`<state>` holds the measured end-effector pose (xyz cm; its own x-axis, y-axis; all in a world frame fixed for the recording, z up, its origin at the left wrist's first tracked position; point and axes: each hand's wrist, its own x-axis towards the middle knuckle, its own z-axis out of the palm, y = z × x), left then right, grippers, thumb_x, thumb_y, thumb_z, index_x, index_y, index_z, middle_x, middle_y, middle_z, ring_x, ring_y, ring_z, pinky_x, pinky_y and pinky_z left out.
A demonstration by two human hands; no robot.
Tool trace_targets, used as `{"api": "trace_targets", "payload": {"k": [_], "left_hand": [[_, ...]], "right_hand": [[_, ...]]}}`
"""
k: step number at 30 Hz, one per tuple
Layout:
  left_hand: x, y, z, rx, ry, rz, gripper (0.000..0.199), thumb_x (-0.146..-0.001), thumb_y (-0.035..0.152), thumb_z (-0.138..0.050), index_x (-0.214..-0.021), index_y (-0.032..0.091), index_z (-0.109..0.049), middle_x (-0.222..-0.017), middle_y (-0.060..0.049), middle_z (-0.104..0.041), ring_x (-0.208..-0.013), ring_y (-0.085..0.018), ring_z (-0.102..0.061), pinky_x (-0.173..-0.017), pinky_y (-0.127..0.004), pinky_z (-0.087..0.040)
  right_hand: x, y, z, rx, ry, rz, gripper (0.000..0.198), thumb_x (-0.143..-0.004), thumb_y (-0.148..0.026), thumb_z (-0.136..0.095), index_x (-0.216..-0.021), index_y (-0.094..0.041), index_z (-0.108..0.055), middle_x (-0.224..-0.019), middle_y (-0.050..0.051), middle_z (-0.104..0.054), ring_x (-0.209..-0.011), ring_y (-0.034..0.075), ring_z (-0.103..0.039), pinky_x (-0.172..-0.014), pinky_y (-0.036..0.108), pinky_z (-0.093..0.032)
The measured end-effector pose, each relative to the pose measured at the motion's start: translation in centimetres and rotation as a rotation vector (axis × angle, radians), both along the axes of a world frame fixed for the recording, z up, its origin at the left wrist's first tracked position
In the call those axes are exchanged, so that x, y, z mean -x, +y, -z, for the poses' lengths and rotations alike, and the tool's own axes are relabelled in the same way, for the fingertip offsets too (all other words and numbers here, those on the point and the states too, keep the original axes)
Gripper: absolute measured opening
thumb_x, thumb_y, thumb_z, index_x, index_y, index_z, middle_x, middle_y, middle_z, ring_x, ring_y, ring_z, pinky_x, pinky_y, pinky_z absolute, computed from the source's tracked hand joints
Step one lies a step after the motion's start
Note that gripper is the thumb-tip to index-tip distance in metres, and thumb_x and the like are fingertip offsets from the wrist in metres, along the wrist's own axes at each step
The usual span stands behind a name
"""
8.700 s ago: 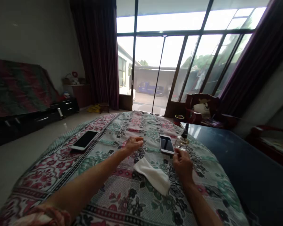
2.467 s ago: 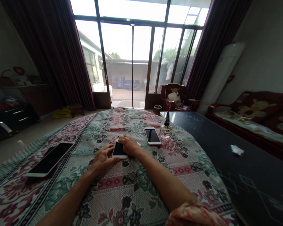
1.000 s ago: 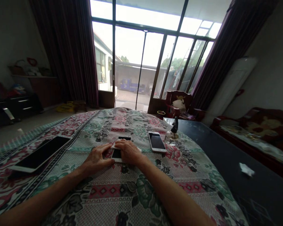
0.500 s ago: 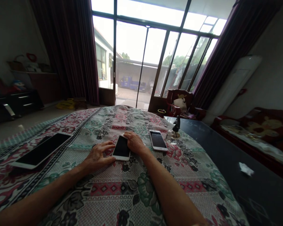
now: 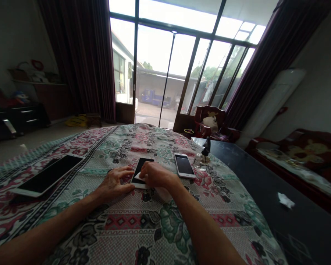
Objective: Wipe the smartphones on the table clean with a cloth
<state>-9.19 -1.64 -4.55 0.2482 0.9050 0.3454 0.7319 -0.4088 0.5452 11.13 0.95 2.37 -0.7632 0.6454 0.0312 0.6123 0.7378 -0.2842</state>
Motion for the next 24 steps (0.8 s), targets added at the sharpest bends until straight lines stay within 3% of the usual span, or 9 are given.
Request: {"api": "trace_targets", "payload": {"k": [3, 6, 13, 18, 24], "left_hand": [[0.0, 0.0, -0.2, 0.007, 0.005, 0.004, 0.046, -0.066, 0.038, -0.072, -0.108, 0.017, -0.073, -0.127, -0.012, -0.065, -0.118, -0.031, -0.058, -0.105, -0.047, -0.040], [0.0, -0.1, -0.4, 0.015, 0.010, 0.001, 0.046, -0.066, 0.038, -0.071, -0.107, 0.018, -0.074, -0.127, -0.012, -0.066, -0.118, -0.031, -0.058, -0.104, -0.047, -0.040], [-0.1, -0.2, -0.4, -0.019, -0.002, 0.006, 0.042, -0.067, 0.038, -0.065, -0.105, 0.021, -0.074, -0.124, -0.010, -0.067, -0.115, -0.030, -0.060, -0.103, -0.048, -0.042], [-0.2, -0.2, -0.3, -0.021, -0.011, -0.006, 0.043, -0.066, 0.037, -0.064, -0.105, 0.020, -0.074, -0.123, -0.010, -0.068, -0.114, -0.030, -0.060, -0.103, -0.047, -0.042], [-0.2, -0.2, -0.6, -0.005, -0.010, 0.008, 0.040, -0.066, 0.037, -0.064, -0.101, 0.019, -0.075, -0.121, -0.010, -0.069, -0.113, -0.029, -0.061, -0.103, -0.044, -0.042]], "right_hand": [[0.4, -1.0, -0.6, 0.079, -0.079, -0.060, 0.031, -0.071, -0.003, -0.062, -0.090, -0.025, -0.075, -0.101, 0.001, -0.072, -0.096, 0.016, -0.062, -0.084, 0.025, -0.046], [0.6, -1.0, -0.3, 0.088, -0.064, 0.004, 0.032, -0.072, -0.004, -0.062, -0.091, -0.026, -0.074, -0.101, 0.001, -0.071, -0.097, 0.016, -0.061, -0.083, 0.024, -0.045], [0.5, 2.3, 2.8, -0.215, 0.100, 0.282, 0.032, -0.088, -0.007, -0.046, -0.098, -0.020, -0.073, -0.109, 0.007, -0.070, -0.101, 0.018, -0.061, -0.089, 0.028, -0.042], [0.6, 4.2, 4.3, -0.291, 0.132, 0.450, 0.037, -0.089, -0.008, -0.043, -0.113, -0.020, -0.069, -0.123, 0.008, -0.065, -0.112, 0.021, -0.055, -0.097, 0.030, -0.040], [1.3, 4.6, 4.4, -0.291, 0.092, 0.305, 0.044, -0.085, -0.005, -0.042, -0.120, -0.017, -0.064, -0.134, 0.007, -0.059, -0.122, 0.021, -0.049, -0.106, 0.032, -0.033]]}}
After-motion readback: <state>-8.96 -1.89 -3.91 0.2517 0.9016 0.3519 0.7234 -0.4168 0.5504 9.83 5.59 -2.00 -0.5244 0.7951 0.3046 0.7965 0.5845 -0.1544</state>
